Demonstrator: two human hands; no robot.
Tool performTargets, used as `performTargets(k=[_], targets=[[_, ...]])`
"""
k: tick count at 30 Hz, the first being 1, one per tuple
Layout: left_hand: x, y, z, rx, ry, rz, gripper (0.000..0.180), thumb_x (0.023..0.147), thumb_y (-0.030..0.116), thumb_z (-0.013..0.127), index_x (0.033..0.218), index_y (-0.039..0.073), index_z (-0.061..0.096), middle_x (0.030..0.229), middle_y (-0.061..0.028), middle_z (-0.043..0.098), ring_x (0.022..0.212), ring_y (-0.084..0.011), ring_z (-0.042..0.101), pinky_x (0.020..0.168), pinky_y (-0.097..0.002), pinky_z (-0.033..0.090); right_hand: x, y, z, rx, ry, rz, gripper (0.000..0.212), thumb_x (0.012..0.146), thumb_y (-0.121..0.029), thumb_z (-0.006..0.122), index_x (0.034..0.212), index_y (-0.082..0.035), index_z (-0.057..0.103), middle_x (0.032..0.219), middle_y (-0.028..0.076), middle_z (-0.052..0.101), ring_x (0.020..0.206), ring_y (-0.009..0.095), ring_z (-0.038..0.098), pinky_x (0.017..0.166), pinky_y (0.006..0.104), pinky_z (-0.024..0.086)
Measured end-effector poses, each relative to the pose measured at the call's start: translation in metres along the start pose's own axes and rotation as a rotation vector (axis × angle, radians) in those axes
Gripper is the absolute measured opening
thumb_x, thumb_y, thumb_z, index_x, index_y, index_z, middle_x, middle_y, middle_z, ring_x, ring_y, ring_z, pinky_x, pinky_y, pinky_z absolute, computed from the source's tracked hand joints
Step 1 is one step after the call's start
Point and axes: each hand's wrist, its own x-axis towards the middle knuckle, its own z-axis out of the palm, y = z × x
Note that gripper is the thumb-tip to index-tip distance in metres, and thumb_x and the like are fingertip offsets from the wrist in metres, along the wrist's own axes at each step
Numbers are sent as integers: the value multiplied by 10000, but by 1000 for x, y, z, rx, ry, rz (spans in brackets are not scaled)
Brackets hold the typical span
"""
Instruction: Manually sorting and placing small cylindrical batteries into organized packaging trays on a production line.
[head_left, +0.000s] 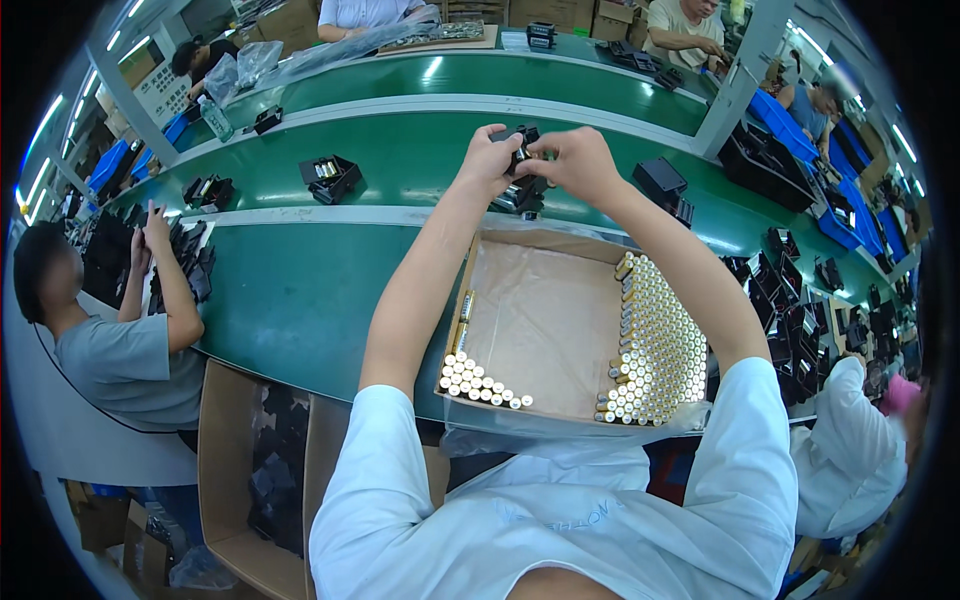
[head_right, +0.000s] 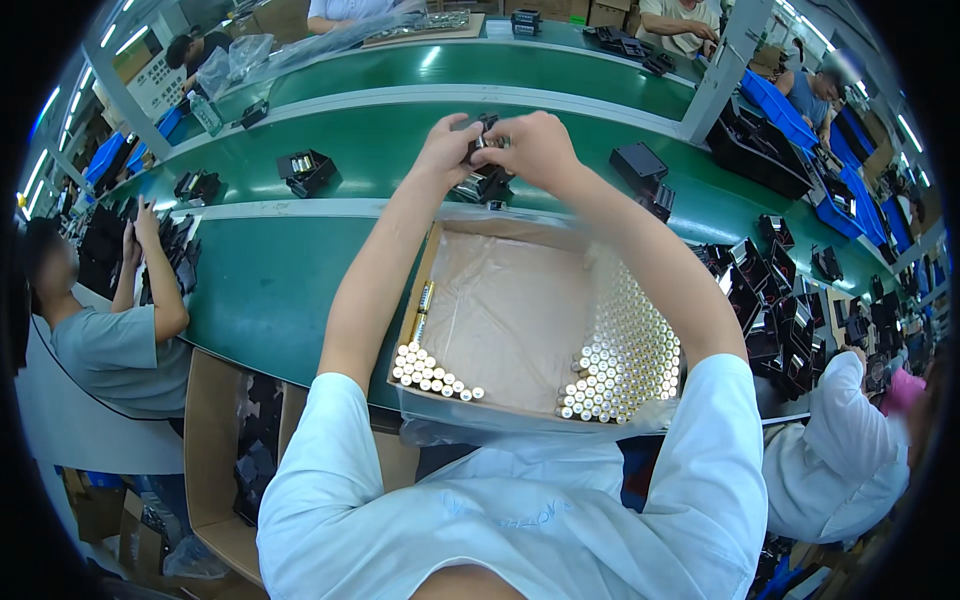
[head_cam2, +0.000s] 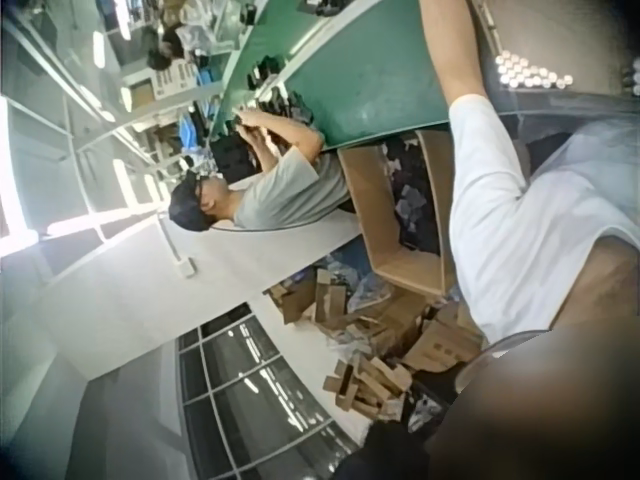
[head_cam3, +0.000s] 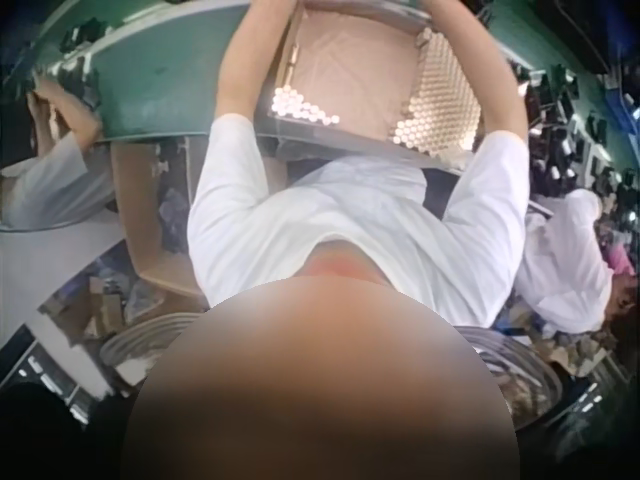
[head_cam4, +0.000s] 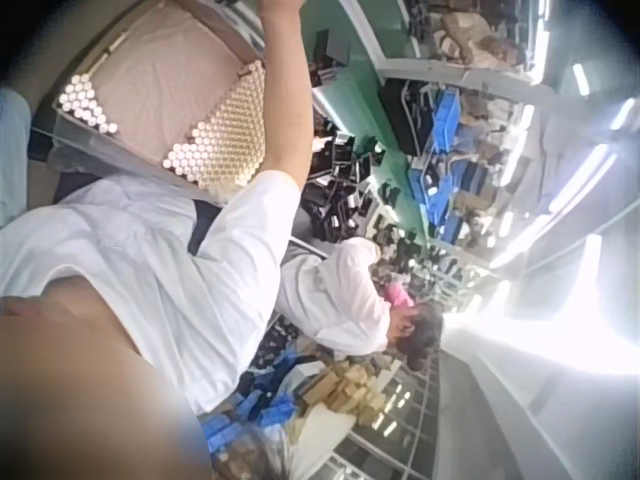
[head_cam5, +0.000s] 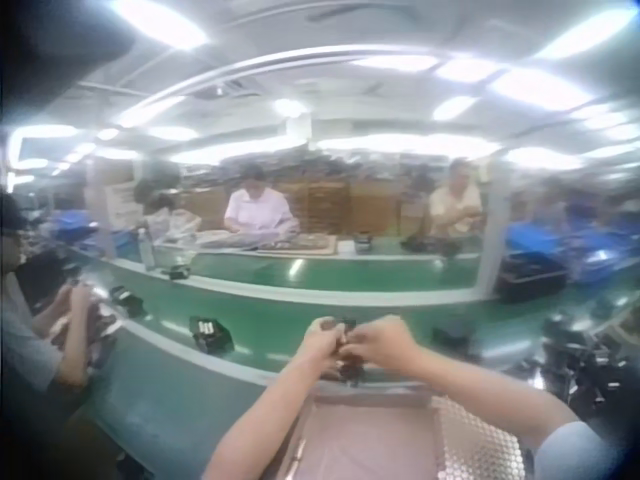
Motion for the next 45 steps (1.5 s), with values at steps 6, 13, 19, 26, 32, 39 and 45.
performTargets(k=[6,13,19,26,32,39,45], targets=[[-4,16,4,-193,-69,-148,560,887,-8,672,1349,28,358,1244,-248,472,998,-356,611,748,-470,602,9,21,-10,-16,-156,71,313,855,-350,742,919,-46,782,583,53,635,481,197,543,525,288,455],[-24,22,21,6,-132,-94,675,828,-95,680,1392,22,327,1256,-265,463,1035,-365,614,805,-455,597,38,37,5,-138,70,256,361,901,-346,690,957,4,757,674,100,674,520,228,561,539,312,466],[-19,20,16,191,-87,-21,700,808,-132,671,1399,44,340,1258,-260,461,1051,-373,606,819,-473,590,48,52,14,163,-305,756,404,899,-372,662,860,25,721,703,144,684,578,297,601,575,381,504],[-8,18,8,188,-40,-102,697,819,-131,660,1419,46,352,1272,-266,483,1061,-363,603,821,-506,579,30,42,28,-115,-235,506,344,881,-336,656,792,-5,687,708,130,669,604,310,596,602,411,516],[9,11,-18,-21,30,-137,646,864,-85,628,1435,44,354,1297,-284,489,1061,-358,604,802,-512,574,2,18,42,-493,150,-409,202,824,-248,706,885,-58,677,849,73,631,802,258,615,739,336,527],[13,9,-19,130,33,-73,559,884,-61,576,1390,33,358,1299,-290,461,1080,-375,573,818,-511,571,6,8,60,-786,-44,-389,132,776,-160,683,841,-45,672,823,91,676,717,256,640,650,342,534],[-11,18,8,498,74,20,562,890,31,608,1402,25,375,1251,-292,523,1043,-397,608,789,-447,556,-4,20,51,-665,-80,-312,82,783,-136,679,785,-55,676,796,84,701,681,271,657,601,365,529]])
